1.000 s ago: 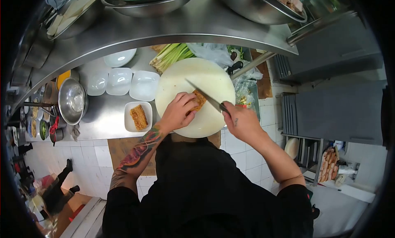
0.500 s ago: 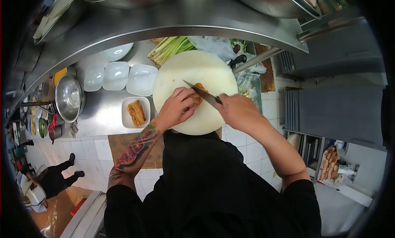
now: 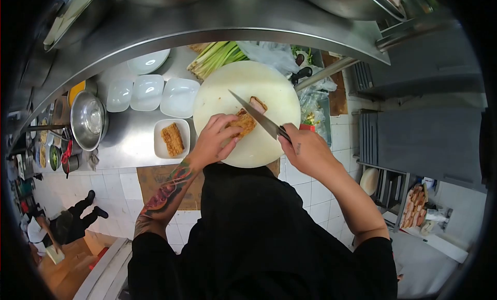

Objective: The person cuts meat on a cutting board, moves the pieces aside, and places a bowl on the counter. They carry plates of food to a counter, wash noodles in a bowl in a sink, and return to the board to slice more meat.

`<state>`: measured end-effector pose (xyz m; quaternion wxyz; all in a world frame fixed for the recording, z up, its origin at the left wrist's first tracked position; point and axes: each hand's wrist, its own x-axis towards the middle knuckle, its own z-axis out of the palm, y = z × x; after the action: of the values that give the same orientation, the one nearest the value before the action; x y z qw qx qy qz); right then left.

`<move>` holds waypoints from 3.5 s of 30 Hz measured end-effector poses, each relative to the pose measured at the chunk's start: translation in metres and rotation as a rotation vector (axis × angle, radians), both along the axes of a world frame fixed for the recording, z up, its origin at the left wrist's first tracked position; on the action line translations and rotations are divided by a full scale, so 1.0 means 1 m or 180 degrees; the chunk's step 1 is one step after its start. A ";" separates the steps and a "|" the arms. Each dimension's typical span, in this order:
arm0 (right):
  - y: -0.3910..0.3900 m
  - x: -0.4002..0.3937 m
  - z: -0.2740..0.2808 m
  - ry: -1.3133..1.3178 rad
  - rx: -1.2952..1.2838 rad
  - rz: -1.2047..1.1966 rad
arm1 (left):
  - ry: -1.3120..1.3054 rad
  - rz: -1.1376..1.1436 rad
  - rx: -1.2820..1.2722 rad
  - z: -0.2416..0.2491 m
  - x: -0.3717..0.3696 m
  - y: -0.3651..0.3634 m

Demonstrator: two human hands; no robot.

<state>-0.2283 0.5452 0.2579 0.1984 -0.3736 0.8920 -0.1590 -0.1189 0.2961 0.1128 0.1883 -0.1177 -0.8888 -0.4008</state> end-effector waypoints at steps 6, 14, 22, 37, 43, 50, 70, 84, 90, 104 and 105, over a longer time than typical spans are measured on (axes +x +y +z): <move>-0.006 0.023 0.043 -0.0033 0.0771 0.0264 | -0.0002 -0.0134 -0.0102 0.002 -0.006 0.000; -0.070 0.004 -0.002 0.0072 0.0668 0.0218 | -0.0078 -0.0174 -0.0018 -0.002 -0.004 -0.001; -0.041 0.015 -0.006 -0.0028 0.1103 0.0219 | -0.0046 -0.0016 0.0137 -0.002 -0.003 0.000; -0.022 0.006 -0.071 -0.0005 0.0743 -0.0070 | 0.0132 0.0033 0.0125 -0.008 0.006 -0.003; -0.017 0.026 0.032 0.0105 0.0343 0.0032 | 0.0243 0.0335 0.0213 -0.015 0.028 -0.002; -0.026 0.052 0.050 0.0359 0.0978 0.0491 | 0.0178 0.0247 0.0145 -0.021 0.020 0.006; -0.100 0.032 0.015 -0.0213 0.1245 0.0087 | 0.0397 0.0388 0.0260 -0.031 0.016 0.016; -0.063 0.045 0.017 -0.0021 0.1310 0.0122 | 0.0210 0.0454 0.0177 -0.027 0.018 0.017; -0.052 0.042 -0.006 -0.0010 0.1168 0.0122 | 0.0205 0.0467 0.0171 -0.025 0.018 0.017; 0.000 0.016 -0.001 -0.0208 0.0320 -0.0546 | 0.0280 0.0564 0.0310 -0.021 0.030 0.023; 0.012 0.009 -0.014 0.0044 -0.0221 -0.0708 | 0.0152 0.0604 0.0365 -0.021 0.031 0.024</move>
<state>-0.2188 0.5575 0.2435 0.1604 -0.2801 0.9233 -0.2082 -0.0880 0.3204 0.0918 0.2530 -0.0316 -0.8668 -0.4285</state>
